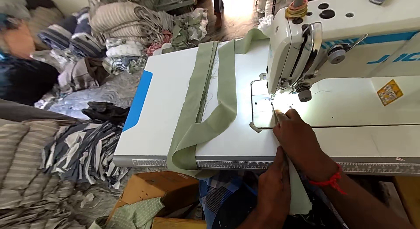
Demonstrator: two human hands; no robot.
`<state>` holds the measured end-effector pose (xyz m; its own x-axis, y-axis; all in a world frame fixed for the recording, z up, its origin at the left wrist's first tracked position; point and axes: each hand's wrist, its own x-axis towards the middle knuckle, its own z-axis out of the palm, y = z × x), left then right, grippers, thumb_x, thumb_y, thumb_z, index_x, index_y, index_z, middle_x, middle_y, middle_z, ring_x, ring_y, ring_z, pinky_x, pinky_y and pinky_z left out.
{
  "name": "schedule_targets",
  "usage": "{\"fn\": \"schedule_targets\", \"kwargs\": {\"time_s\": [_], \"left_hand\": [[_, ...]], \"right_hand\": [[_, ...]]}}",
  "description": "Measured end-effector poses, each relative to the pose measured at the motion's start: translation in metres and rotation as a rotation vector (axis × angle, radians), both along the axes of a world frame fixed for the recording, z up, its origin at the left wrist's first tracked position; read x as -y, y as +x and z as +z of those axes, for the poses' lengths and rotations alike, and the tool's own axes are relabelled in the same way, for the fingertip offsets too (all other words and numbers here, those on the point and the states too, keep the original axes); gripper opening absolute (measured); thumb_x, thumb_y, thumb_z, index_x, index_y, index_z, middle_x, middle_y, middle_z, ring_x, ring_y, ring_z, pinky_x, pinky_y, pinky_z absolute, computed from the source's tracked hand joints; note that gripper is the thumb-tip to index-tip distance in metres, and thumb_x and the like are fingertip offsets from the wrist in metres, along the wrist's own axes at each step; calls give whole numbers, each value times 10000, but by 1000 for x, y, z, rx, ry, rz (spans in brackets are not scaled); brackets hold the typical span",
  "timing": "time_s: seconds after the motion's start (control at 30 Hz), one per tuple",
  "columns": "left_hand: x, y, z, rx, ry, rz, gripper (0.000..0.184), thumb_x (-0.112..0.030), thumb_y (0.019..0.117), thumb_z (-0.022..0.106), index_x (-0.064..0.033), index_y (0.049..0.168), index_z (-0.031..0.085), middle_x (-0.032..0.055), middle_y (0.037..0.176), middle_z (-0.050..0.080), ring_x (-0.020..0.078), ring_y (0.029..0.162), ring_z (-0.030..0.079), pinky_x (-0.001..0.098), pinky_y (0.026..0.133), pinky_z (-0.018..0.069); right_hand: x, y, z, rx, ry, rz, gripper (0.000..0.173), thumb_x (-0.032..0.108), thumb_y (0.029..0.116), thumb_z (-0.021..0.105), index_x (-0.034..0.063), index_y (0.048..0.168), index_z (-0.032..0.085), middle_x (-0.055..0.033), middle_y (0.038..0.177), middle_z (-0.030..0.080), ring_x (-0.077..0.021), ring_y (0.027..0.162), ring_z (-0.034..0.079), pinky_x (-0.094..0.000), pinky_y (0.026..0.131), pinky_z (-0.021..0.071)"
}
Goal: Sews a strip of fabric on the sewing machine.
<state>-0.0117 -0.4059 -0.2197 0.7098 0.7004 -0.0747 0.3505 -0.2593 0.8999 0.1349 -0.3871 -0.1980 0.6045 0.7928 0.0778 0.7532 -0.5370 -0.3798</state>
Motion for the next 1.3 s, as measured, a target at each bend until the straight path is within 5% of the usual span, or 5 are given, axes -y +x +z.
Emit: {"fn": "schedule_targets", "kwargs": {"time_s": [0.5,0.63,0.83,1.0,1.3], "left_hand": [[-32,30,11,-64,79,-61,525,-76,1041,539,-42,1549,412,129,779,683,223,614,661,405,600,584],[-53,28,3,12,253,-111,475,-140,1004,599,-68,1468,525,34,666,598,139,491,538,325,473,501],[-64,1,7,257,-371,-133,298,17,1021,529,-81,1265,669,94,1133,691,199,732,718,346,653,650],[-54,2,10,345,-433,-32,130,-101,1028,601,-22,1118,651,150,972,719,240,732,737,362,669,652],[-55,18,14,608,-947,124,276,-228,1037,499,-185,1308,535,28,874,624,22,596,567,135,518,464]], "right_hand": [[-4,17,10,-166,-40,37,429,76,1045,517,-21,1463,531,-274,1186,593,-415,912,670,-550,757,568],[25,45,28,-439,-127,261,624,155,1061,553,246,1626,304,-136,1025,657,-243,729,653,-460,651,576],[94,43,11,-888,165,210,302,79,976,544,201,1198,709,-36,827,721,-159,553,651,-285,480,571],[96,19,-1,-903,382,36,116,220,1012,651,123,1069,678,-58,845,722,-186,579,670,-289,481,583],[79,21,-20,-334,486,394,371,111,1002,527,217,1283,745,71,868,585,6,690,524,-149,581,460]]}}
